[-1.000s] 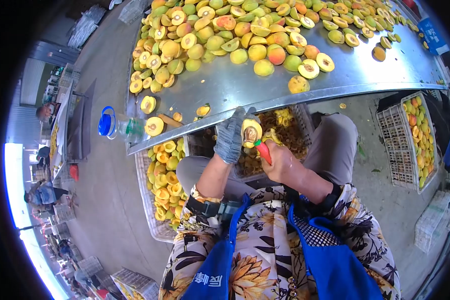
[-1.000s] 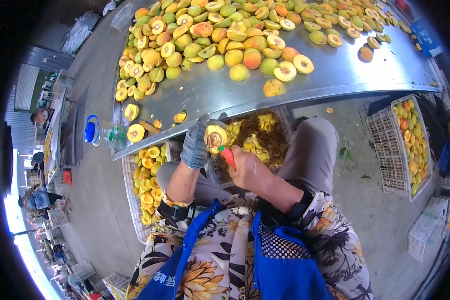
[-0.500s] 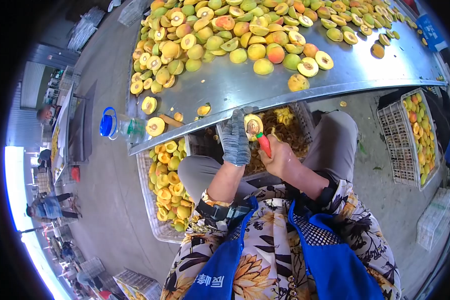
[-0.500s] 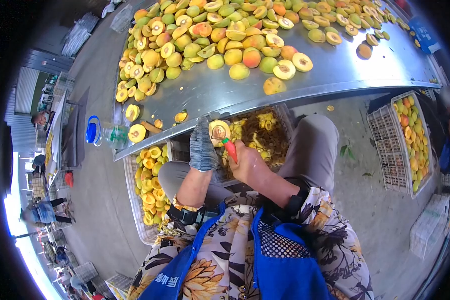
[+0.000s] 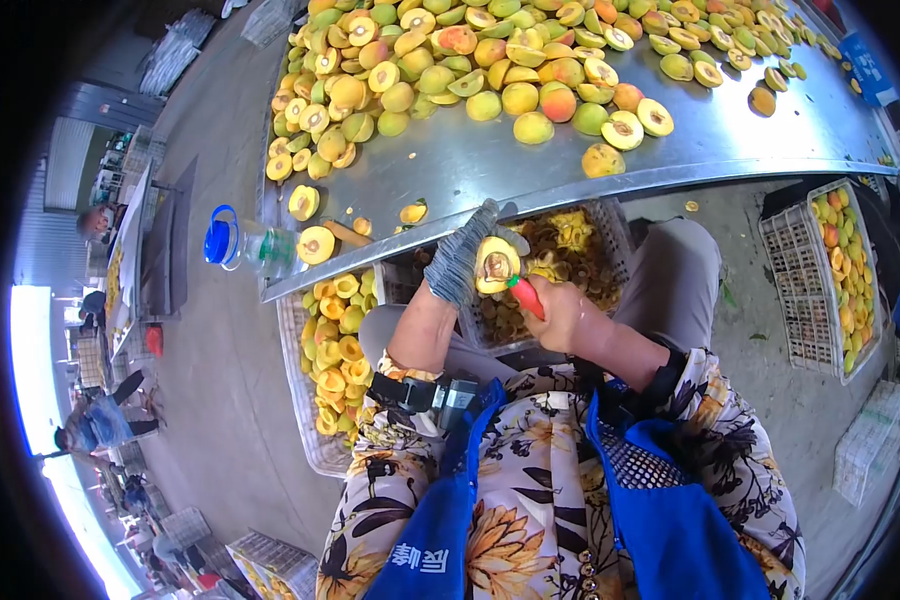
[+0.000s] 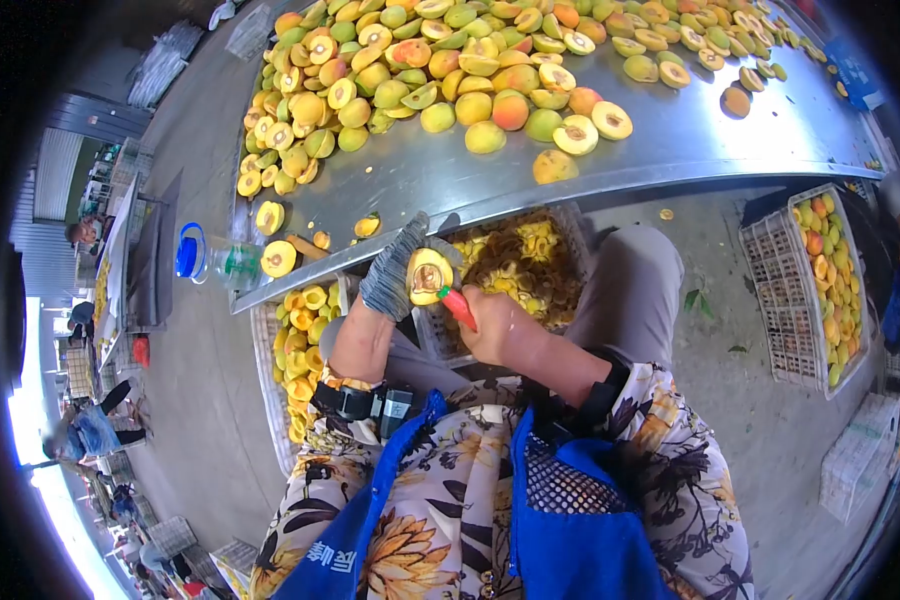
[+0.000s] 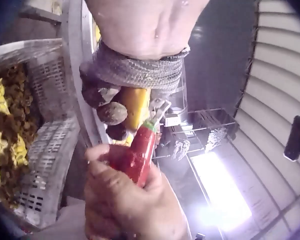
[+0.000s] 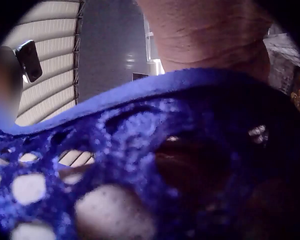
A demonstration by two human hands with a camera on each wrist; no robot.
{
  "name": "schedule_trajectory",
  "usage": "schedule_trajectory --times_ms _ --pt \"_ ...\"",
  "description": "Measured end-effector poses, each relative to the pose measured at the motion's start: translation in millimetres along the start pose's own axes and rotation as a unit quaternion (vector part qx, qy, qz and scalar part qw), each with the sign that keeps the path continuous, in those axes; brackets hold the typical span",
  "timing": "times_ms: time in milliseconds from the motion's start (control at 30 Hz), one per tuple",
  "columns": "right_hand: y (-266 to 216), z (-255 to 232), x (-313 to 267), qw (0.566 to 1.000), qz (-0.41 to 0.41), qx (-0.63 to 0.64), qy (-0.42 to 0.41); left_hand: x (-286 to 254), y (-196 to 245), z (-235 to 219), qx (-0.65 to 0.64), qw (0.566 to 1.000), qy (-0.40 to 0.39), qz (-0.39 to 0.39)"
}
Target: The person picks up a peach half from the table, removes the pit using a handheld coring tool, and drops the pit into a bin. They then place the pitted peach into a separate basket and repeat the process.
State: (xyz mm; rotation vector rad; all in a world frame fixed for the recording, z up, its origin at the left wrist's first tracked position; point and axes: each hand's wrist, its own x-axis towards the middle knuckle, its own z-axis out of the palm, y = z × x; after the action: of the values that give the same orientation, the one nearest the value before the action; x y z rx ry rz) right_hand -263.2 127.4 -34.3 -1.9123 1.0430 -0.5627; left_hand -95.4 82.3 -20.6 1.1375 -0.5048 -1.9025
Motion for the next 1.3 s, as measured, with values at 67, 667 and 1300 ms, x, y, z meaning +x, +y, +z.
schedule_trajectory --times_ms 67,667,1300 --pt "-1.8 -6.0 1.8 0.999 -0.002 0.015 0.037 7.3 4.3 -11.5 0.019 1.000 -0.019 -0.007" --pt "-25.8 33.8 30.5 0.790 0.208 0.567 0.102 -2.0 -39.5 -17.7 -0.166 0.965 -0.040 0.200" --pt "-14.8 19.6 4.4 0.992 0.121 0.033 0.021 7.9 -48.8 -22.8 0.050 0.939 0.091 0.329"
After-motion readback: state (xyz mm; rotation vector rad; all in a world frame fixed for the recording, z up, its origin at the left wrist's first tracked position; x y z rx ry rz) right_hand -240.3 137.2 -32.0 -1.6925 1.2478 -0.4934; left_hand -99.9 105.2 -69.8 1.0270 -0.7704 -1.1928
